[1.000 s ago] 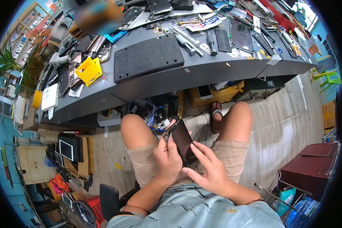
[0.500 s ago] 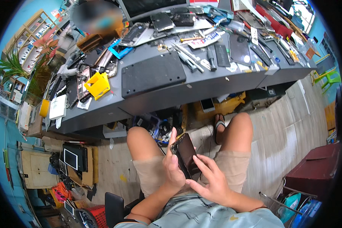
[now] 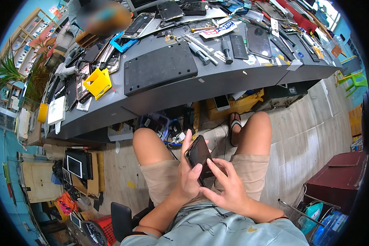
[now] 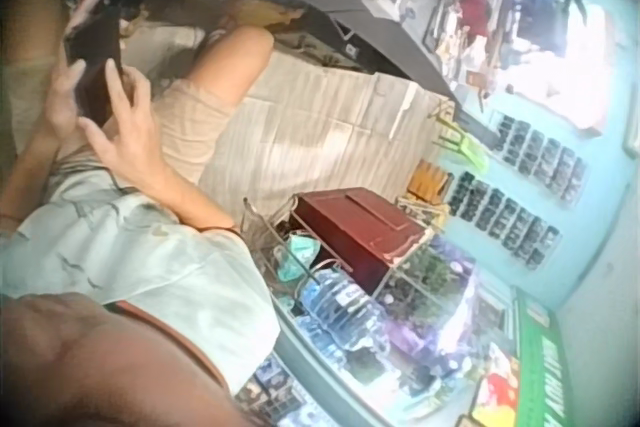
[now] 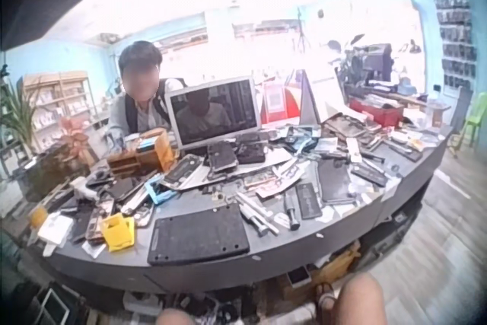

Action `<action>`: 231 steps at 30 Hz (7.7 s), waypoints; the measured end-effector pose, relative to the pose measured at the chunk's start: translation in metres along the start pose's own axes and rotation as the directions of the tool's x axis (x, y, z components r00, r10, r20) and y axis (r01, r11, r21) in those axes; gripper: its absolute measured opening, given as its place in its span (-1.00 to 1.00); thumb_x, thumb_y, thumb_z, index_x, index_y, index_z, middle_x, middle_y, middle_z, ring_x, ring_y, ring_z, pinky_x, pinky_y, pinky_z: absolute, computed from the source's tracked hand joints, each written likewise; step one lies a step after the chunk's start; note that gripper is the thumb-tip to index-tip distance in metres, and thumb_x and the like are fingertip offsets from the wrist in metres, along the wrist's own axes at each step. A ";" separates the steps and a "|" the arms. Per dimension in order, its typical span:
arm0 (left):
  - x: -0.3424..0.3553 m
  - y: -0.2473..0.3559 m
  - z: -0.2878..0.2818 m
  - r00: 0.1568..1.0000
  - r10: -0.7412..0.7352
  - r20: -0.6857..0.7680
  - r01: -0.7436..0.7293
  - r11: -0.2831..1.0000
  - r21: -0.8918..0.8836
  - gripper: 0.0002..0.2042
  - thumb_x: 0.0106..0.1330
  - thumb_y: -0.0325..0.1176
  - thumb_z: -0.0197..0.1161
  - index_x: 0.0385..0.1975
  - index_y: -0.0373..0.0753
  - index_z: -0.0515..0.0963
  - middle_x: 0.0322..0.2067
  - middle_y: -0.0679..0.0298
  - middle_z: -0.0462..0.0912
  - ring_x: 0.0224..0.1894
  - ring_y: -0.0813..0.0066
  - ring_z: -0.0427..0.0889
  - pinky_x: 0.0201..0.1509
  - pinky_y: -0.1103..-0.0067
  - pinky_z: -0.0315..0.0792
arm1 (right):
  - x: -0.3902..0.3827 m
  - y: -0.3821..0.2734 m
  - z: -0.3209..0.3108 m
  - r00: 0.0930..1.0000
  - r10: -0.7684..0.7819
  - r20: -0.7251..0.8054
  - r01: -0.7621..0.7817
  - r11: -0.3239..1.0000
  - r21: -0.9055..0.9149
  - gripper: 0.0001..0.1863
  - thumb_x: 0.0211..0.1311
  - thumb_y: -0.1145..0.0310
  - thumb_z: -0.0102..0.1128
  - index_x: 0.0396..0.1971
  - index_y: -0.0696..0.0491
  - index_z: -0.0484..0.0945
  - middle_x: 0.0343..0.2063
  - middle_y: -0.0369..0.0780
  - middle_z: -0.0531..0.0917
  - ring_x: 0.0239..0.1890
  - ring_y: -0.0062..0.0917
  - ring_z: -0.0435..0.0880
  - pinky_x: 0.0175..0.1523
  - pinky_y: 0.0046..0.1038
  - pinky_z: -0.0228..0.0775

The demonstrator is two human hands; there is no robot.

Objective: The person uses a screwdriver to remove screws from the internal frame of a disassembled smartphone. They then connect a charging cable to the device and interact with the screen.

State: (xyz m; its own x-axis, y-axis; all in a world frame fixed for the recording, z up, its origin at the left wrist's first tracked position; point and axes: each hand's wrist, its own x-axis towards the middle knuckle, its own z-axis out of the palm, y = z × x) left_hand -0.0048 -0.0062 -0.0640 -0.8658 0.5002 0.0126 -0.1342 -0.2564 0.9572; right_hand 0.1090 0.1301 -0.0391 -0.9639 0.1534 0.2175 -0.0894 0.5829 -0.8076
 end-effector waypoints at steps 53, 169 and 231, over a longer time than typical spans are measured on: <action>-0.005 0.012 0.001 0.999 0.048 0.018 -0.050 0.992 0.118 -0.10 0.55 -0.10 0.03 0.75 -0.43 -0.19 0.43 -0.15 0.50 0.34 0.18 0.63 0.50 0.29 0.51 | 0.004 -0.003 -0.001 0.998 -0.050 -0.043 0.044 0.991 -0.128 0.01 0.03 0.15 0.76 0.55 -0.05 0.52 0.19 0.01 0.56 0.09 -0.14 0.68 0.05 -0.22 0.69; -0.007 0.004 -0.053 0.980 0.000 -0.199 -0.010 0.999 -0.048 -0.84 0.38 -0.54 0.60 -0.16 -0.29 0.72 -0.23 0.33 0.84 -0.22 0.68 0.74 -0.07 0.65 0.61 | 0.139 -0.046 -0.102 0.959 -0.269 -0.095 0.280 0.950 0.140 -0.49 0.35 0.39 0.59 0.26 0.15 0.71 -0.45 -0.26 0.74 -0.51 -0.62 0.67 -0.41 -0.52 0.48; -0.021 -0.030 -0.029 0.942 -0.235 0.241 0.176 0.954 0.242 -0.78 0.60 -0.37 0.43 0.00 -0.42 0.72 -0.24 0.37 0.85 -0.20 0.78 0.67 -0.08 0.65 0.62 | 0.150 -0.085 -0.287 0.767 -0.332 -0.550 0.277 0.943 -0.183 -0.16 0.71 0.00 0.15 0.75 0.06 0.08 -0.24 -0.10 0.86 -0.54 -0.68 0.74 -0.39 -0.69 0.54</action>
State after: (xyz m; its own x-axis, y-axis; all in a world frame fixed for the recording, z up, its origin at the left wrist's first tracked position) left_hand 0.0037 -0.0325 -0.1015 -0.6681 0.7302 -0.1431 -0.1637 0.0433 0.9856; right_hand 0.0444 0.3324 0.2191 -0.5718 0.3629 0.7357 -0.3056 0.7380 -0.6016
